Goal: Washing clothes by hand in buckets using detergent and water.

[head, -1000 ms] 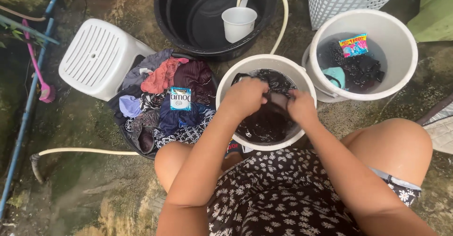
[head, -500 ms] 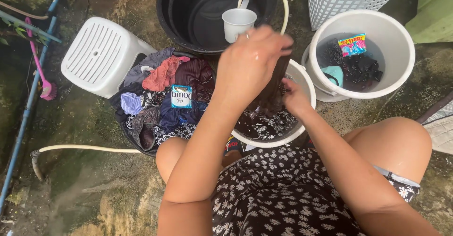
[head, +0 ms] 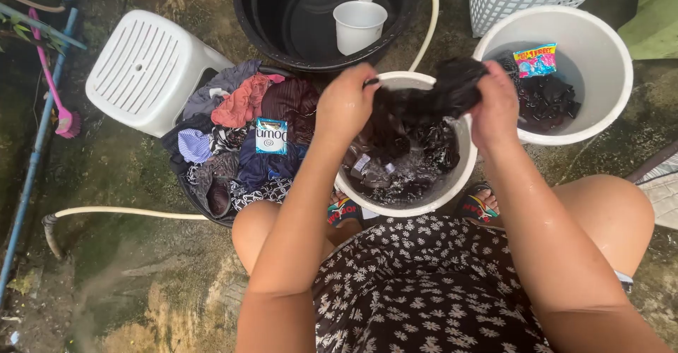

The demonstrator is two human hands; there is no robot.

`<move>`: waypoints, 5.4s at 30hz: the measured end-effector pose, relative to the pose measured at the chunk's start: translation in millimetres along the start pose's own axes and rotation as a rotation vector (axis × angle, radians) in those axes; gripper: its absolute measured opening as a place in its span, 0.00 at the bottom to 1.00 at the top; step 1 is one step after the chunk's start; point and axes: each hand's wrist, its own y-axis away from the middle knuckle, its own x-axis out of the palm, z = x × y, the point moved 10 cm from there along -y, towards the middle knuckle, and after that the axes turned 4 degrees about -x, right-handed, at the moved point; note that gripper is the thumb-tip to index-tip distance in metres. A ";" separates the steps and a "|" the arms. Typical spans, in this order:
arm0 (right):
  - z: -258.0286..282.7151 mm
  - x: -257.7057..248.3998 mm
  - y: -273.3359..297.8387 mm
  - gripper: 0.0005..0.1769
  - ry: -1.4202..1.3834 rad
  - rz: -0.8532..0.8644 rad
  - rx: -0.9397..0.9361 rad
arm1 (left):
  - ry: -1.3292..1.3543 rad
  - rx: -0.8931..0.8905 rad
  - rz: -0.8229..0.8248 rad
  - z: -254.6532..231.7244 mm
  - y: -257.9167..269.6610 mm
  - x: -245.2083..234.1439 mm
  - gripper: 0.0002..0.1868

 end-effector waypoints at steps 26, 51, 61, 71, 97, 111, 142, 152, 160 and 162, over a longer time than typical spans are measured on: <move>-109.4 12.2 43.4 0.45 -0.246 -0.165 0.705 | 0.428 0.124 0.345 2.7 13.0 92.2 0.22; 17.6 89.3 38.8 0.31 0.777 -0.168 -0.343 | 1.642 -0.721 -0.244 99.9 40.0 182.0 0.19; 57.4 -16.3 3.7 0.20 0.881 -0.304 -0.356 | 0.700 -0.569 0.190 140.1 29.7 207.9 0.32; 83.5 -143.0 -16.3 0.39 1.589 -0.196 -0.453 | -0.341 -0.477 0.565 178.9 111.1 283.9 0.18; 22.6 99.1 26.8 0.21 0.242 -0.026 -0.428 | 0.514 -0.313 -0.318 13.8 19.8 67.0 0.28; 30.9 79.8 10.7 0.13 0.458 -0.206 -0.416 | 0.527 -0.539 -0.102 36.6 14.6 112.7 0.33; 89.2 -34.5 -12.8 0.37 0.366 -0.586 -0.496 | 1.096 -0.693 0.219 108.3 17.2 217.8 0.31; 150.7 -166.2 -36.8 0.46 0.849 -0.446 -0.641 | -0.488 -0.791 0.715 179.0 124.0 177.7 0.69; 19.2 -119.1 -25.0 0.49 1.218 0.020 -0.172 | -0.560 -0.551 0.880 204.1 120.1 214.5 0.48; 8.9 -63.1 -7.0 0.47 1.131 0.219 -0.178 | -0.539 -0.558 0.836 159.7 98.0 165.8 0.45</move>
